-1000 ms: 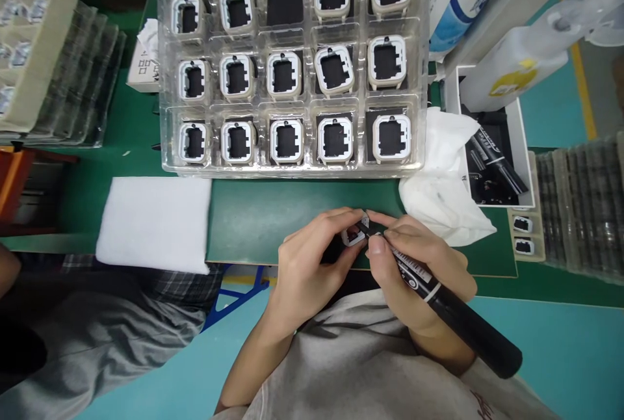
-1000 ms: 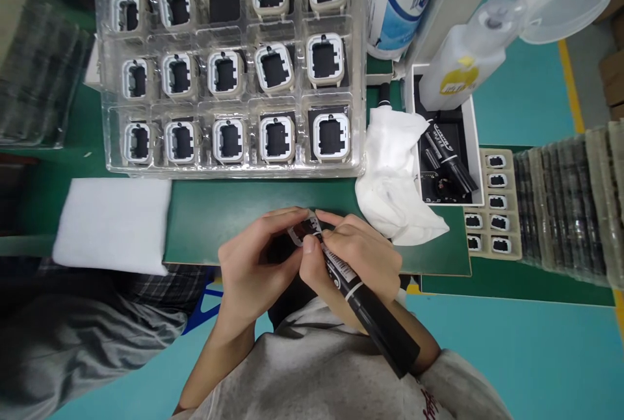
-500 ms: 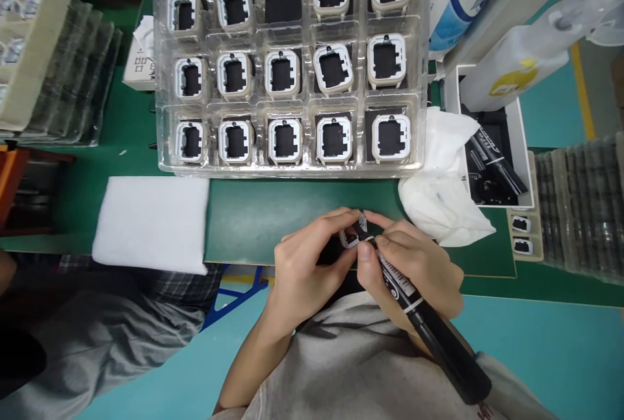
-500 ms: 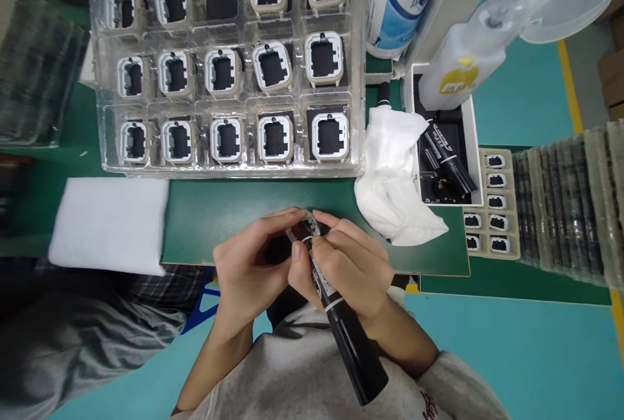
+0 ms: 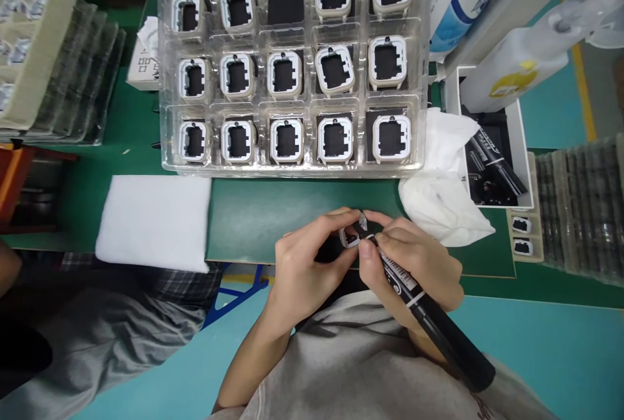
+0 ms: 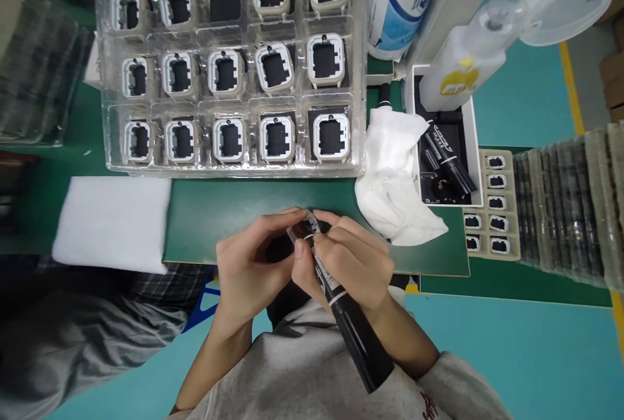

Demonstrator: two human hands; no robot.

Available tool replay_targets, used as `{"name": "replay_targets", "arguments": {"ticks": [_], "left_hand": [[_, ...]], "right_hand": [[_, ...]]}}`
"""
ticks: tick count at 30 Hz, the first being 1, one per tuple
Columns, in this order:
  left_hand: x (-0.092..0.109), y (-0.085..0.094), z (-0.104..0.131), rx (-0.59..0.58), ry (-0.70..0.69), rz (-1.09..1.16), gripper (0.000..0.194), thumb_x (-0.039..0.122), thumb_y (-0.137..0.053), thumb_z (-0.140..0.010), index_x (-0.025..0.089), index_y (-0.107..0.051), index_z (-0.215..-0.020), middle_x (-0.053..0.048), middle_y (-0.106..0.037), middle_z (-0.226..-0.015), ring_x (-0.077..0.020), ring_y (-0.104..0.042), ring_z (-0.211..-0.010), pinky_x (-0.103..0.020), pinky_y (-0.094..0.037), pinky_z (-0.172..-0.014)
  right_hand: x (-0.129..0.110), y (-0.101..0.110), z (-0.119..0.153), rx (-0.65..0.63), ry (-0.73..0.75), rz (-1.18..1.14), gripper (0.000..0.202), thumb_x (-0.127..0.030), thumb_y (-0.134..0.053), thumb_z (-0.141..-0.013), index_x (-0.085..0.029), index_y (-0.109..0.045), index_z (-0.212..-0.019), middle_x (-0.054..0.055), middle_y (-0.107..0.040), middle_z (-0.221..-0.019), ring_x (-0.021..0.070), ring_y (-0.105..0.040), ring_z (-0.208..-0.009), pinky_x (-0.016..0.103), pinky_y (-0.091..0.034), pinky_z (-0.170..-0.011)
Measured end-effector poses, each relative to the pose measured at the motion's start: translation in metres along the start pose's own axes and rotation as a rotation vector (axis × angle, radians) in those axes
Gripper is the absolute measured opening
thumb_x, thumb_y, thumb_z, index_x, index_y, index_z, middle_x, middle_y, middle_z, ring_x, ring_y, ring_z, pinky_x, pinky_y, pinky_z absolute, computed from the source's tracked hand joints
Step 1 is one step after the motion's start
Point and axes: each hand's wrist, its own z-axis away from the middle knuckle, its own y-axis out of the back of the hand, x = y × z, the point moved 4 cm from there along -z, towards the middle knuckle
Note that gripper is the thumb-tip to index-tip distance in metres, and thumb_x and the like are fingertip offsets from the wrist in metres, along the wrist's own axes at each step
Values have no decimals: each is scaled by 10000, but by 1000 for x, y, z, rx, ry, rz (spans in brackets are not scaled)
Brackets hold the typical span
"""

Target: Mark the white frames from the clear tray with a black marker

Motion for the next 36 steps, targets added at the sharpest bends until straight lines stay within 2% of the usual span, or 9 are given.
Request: {"name": "replay_targets", "arguments": {"ticks": [6,13,18,23,28,31,36], "left_hand": [[-1,-1,0,-1,16,5,373,129,-884,-984,271,-811,-1322,-32,-892,-1293,-209,-889,-1106,-291,-737,-1010],[-2,0,-1,-14,37,2,375,137,-884,-979,274,-815,-1320,-34,-894,-1271,-203,-890,-1064,-275,-743,-932],[-2,0,-1,-16,23,11,394,121,-888,-973,280,-813,-1325,-27,-891,-1297,-204,-887,-1104,-286,-736,-1001],[-3,1,-2,-31,99,19,393,133,-905,-951,285,-824,-1304,-14,-896,-1251,-197,-886,-1026,-290,-740,-960],[-5,1,-1,-39,188,58,422,144,-921,-926,291,-833,-1312,5,-898,-1110,-175,-868,-897,-266,-738,-868],[-5,1,-1,-41,210,78,426,145,-931,-913,285,-838,-1304,8,-895,-1073,-175,-865,-888,-266,-741,-868],[-5,0,0,-38,193,62,427,126,-916,-916,288,-836,-1302,5,-898,-1125,-174,-866,-915,-269,-743,-891]], "right_hand": [[2,2,2,52,-62,-18,290,58,-781,-925,-210,-704,-1006,-24,-725,-804,164,-735,-668,434,-818,-850],[0,-1,4,-7,12,19,289,32,-782,-935,-212,-705,-1070,-28,-714,-800,181,-729,-670,468,-820,-868],[1,0,3,61,-16,31,290,41,-796,-931,-217,-728,-1044,-34,-751,-798,177,-765,-670,422,-818,-833],[3,1,2,32,-62,-24,330,75,-803,-906,-224,-720,-1018,-55,-730,-775,160,-758,-658,448,-818,-900],[2,1,4,42,-77,-45,313,73,-783,-922,-214,-717,-1025,-32,-753,-812,165,-767,-681,448,-818,-887],[2,0,5,40,-87,-29,292,43,-780,-945,-228,-723,-1037,-34,-758,-820,174,-786,-715,443,-815,-882],[5,0,5,52,-85,-30,299,38,-783,-945,-233,-734,-1061,-36,-764,-820,177,-783,-720,437,-811,-869]]}}
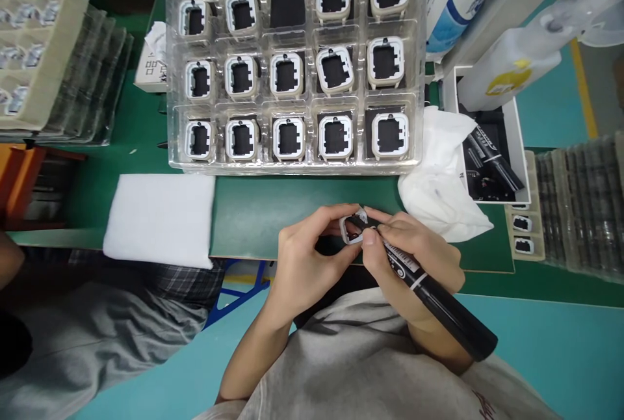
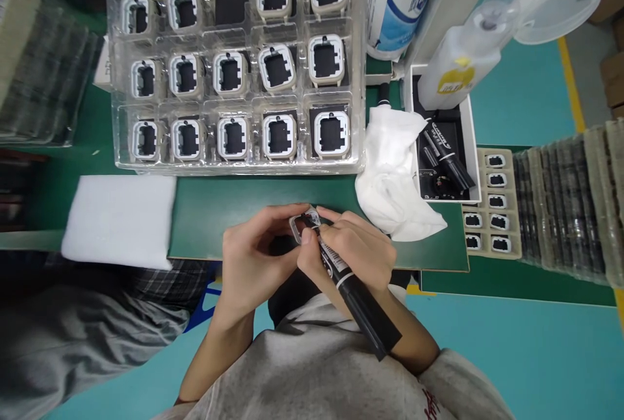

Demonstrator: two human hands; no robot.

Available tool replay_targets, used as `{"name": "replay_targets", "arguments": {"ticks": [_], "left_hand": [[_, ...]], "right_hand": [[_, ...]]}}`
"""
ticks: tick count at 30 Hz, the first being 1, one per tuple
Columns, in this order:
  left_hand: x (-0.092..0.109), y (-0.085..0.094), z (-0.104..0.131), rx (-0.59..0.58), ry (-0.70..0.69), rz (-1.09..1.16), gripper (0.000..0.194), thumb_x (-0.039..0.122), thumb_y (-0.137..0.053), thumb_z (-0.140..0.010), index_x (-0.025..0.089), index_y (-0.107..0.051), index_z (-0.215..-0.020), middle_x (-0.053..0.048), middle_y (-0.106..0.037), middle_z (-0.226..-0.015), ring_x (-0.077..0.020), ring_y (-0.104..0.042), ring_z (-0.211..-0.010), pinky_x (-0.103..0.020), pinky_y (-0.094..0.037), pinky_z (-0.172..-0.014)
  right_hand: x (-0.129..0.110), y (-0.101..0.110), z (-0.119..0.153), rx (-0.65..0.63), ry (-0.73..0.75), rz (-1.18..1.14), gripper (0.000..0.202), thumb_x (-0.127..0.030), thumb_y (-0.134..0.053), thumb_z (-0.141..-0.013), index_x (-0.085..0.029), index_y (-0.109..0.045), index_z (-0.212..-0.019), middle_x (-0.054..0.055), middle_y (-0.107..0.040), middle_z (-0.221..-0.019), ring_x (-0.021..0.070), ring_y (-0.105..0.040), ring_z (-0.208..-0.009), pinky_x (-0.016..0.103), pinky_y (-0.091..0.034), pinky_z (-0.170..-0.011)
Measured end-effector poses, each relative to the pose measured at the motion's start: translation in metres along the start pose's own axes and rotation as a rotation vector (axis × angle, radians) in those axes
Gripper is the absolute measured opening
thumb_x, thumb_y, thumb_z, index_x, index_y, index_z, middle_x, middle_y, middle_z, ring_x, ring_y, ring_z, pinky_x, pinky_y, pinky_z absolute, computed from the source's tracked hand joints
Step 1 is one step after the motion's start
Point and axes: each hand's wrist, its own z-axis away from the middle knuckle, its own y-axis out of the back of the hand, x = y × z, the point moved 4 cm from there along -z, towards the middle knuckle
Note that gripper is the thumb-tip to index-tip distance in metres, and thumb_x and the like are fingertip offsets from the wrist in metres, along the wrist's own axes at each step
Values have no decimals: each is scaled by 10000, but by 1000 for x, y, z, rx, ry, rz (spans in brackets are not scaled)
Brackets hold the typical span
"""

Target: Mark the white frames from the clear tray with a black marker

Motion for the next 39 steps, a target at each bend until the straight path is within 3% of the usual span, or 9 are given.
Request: {"name": "replay_targets", "arguments": {"ticks": [15,21,24,30,39], "left_hand": [[2,-1,2,14,-82,-60,410,127,-896,-945,293,-826,-1314,-18,-895,-1265,-200,-883,-1016,-301,-749,-961],[4,-1,2,3,-145,-77,397,139,-886,-978,291,-813,-1338,-13,-892,-1288,-175,-883,-1006,-268,-739,-954],[4,0,1,4,-120,-80,387,161,-903,-968,292,-820,-1322,-14,-895,-1264,-188,-885,-991,-289,-748,-946],[3,1,1,7,-62,-14,424,155,-940,-926,296,-835,-1312,-4,-903,-1141,-182,-878,-906,-271,-750,-872],[1,1,2,4,-39,-2,415,168,-933,-927,288,-842,-1314,-11,-901,-1104,-187,-874,-899,-276,-752,-864]], "right_hand": [[0,2,0,14,-6,-5,297,37,-789,-934,-234,-732,-1040,-31,-762,-803,182,-768,-691,446,-814,-855],[-1,4,-4,7,8,25,288,13,-812,-939,-252,-723,-1008,-42,-762,-783,180,-786,-684,397,-817,-842],[0,4,-4,2,-17,30,280,1,-823,-928,-254,-729,-993,-41,-782,-791,183,-799,-688,378,-813,-836],[7,4,0,45,-89,-138,242,-17,-790,-944,-250,-729,-971,-72,-718,-718,161,-737,-608,449,-813,-885],[1,3,-2,26,-36,-44,278,3,-805,-934,-256,-732,-1000,-50,-767,-782,173,-769,-659,422,-817,-878]]}}
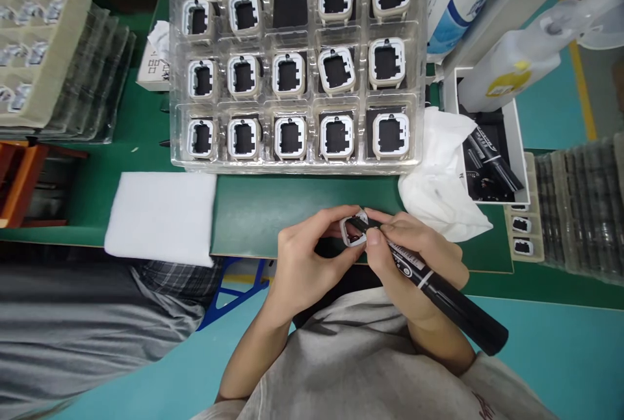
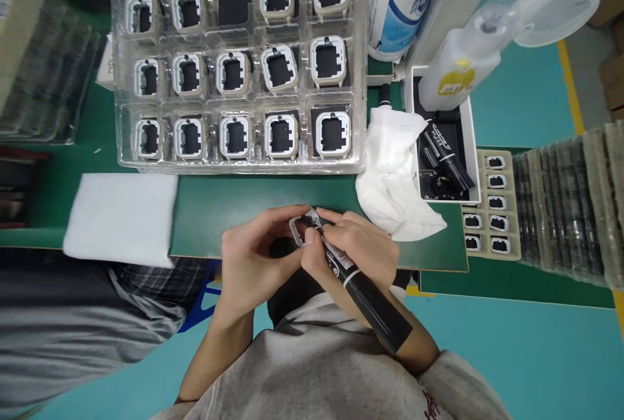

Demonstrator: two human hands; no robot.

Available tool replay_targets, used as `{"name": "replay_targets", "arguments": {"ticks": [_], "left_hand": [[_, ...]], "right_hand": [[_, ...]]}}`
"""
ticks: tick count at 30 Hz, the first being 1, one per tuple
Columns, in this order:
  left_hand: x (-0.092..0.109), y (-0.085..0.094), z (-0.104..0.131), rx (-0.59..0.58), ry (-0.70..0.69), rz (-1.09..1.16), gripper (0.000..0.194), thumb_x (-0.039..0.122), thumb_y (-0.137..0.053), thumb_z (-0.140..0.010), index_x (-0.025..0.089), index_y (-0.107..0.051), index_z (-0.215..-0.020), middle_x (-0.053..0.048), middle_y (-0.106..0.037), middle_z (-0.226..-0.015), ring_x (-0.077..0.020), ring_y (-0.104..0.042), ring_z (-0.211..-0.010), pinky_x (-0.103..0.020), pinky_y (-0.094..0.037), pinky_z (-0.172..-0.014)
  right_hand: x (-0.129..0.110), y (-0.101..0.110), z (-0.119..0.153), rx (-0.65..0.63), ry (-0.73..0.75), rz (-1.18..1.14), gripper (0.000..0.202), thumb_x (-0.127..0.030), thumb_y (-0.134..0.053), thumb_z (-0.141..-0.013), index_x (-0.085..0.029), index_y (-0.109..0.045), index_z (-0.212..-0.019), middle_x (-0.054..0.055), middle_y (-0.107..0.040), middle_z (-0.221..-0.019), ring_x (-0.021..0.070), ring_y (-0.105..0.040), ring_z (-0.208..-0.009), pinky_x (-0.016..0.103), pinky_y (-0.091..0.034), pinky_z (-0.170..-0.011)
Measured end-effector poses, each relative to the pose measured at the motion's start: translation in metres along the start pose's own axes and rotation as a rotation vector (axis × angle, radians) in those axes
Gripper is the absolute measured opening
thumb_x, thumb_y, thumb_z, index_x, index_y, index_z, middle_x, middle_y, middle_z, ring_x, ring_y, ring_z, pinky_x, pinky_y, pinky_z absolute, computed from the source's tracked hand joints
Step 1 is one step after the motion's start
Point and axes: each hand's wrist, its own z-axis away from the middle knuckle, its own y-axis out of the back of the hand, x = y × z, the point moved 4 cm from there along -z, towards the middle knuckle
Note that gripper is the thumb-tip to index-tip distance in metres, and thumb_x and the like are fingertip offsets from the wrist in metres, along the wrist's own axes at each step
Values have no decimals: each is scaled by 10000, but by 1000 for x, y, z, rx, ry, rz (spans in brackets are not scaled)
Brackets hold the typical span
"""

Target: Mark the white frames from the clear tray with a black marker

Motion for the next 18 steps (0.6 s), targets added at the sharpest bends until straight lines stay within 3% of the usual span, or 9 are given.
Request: {"name": "replay_targets", "arguments": {"ticks": [11,18], "left_hand": [[9,-2,-4,21,17,25,476,208,-1018,-819,245,-841,-1260,6,-893,-967,-173,-849,-768,-265,-730,-767],[1,2,-6,-83,56,91,505,202,-1023,-860,287,-807,-1309,2,-875,-1002,-172,-847,-843,-260,-709,-815]], "right_hand": [[9,6,6,85,-129,-186,165,-87,-786,-985,-243,-747,-952,-54,-707,-696,171,-701,-600,510,-815,-842],[3,13,5,-90,-169,-126,258,-57,-735,-995,-239,-735,-812,-34,-697,-664,160,-657,-608,534,-813,-932]]}}
